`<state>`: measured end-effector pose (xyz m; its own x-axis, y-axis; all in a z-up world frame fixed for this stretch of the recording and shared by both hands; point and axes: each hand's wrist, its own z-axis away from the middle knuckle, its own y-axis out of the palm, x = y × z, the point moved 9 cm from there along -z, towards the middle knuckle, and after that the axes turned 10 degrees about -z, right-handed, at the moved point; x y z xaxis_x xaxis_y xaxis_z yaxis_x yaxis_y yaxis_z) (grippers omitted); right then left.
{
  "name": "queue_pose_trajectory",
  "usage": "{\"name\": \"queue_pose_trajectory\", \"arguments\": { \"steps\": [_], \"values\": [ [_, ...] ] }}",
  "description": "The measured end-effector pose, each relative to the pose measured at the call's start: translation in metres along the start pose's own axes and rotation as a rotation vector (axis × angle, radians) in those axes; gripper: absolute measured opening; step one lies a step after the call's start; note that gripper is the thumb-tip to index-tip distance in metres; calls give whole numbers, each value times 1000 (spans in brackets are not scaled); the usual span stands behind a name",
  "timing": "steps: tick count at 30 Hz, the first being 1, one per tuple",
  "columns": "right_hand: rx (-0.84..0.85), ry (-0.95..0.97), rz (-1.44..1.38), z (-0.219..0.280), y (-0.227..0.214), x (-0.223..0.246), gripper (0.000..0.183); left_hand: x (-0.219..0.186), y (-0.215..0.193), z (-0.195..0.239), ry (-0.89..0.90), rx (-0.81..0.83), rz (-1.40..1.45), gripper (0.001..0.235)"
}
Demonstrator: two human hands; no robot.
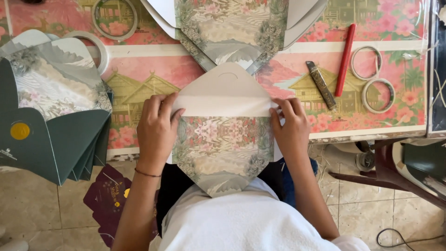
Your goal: The person sits and folds a stack of decorative paper envelopes. They pick up each envelope, fold the side flaps inward, and then fold the bottom flap up to close it. The completed envelopes are placed in a pile to the left.
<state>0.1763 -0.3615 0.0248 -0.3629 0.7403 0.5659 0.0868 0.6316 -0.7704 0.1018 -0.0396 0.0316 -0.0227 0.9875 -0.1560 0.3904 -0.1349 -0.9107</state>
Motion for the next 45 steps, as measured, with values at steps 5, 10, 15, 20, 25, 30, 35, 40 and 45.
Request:
{"name": "queue_pose_trajectory", "arguments": {
  "steps": [5,10,15,20,25,30,35,40,45],
  "values": [
    [16,-78,83,5,-1,14,22,4,-1,0,16,-7,-37,37],
    [12,-134,51,7,-1,10,32,6,-1,0,44,-4,-76,34],
    [-19,-142,84,9,1,16,31,9,5,2,45,-15,-68,34],
    [-17,-158,77,9,2,16,35,11,5,3,58,-50,-58,33],
    [-18,-197,112,9,-1,27,32,5,-2,5,67,-81,-40,29],
    [-17,-241,204,14,-1,40,32,3,5,17,101,-104,-133,23],
    [-19,-276,218,19,4,40,38,1,11,26,157,-157,-188,19],
    [-6,-250,179,14,3,38,43,-2,5,22,191,-174,-270,26],
    [-2,-238,160,12,4,28,47,-6,4,20,185,-156,-291,25]
  ]
}}
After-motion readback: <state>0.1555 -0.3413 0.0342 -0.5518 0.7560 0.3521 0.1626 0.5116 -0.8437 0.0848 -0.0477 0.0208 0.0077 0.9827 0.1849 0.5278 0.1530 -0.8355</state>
